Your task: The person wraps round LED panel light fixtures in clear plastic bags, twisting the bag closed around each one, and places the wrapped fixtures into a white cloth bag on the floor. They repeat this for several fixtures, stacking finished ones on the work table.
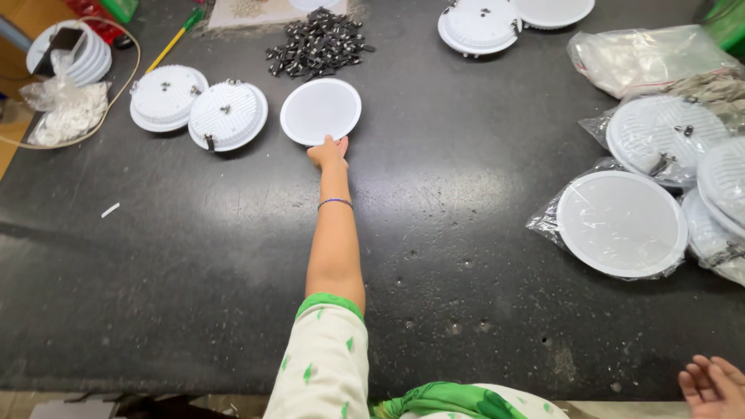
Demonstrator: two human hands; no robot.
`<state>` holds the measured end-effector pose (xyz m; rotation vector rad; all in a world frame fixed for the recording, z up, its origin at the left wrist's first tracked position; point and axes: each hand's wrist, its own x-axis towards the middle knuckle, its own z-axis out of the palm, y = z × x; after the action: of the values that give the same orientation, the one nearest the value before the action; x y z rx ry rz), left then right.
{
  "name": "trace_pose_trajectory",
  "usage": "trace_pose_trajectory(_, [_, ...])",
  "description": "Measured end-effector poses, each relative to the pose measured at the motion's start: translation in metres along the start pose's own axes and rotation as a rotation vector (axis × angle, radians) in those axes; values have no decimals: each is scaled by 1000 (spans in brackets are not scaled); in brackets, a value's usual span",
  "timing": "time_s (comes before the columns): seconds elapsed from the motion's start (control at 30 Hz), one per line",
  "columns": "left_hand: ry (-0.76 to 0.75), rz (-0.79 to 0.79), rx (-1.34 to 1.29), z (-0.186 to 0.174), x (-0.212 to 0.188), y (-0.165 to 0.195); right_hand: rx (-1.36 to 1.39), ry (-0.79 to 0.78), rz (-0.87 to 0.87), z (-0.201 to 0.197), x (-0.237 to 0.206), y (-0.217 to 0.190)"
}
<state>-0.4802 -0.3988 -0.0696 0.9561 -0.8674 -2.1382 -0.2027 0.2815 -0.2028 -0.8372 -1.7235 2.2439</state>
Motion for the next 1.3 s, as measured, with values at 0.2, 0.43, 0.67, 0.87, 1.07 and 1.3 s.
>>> trace_pose_trajectory(0.2, [-168,76,199,-34,-18,-14,-248,-58,-220,81,-52,-29])
trace_pose_trajectory(0.43, [-485,-128,509,-178,-126,-76,-811,-763,-327,244,-142,-50])
trace_pose_trajectory(0.67, [-568,-314,408,-273,-256,-98,-1056,-1465,-1204,299,-174,2])
trace_pose_trajectory(0.87, [-569,-204,497,-273,-267,-110,-1223,-1263,-1322,334,-141,36])
trace_pose_trajectory(1.07, [-533,-171,606,-268,-271,-110,-1307,-827,-1155,314,-82,28])
trace_pose_trajectory(1.3, [-526,25,732,-256,-256,-117,-1340,-435,-1056,176,-95,-13])
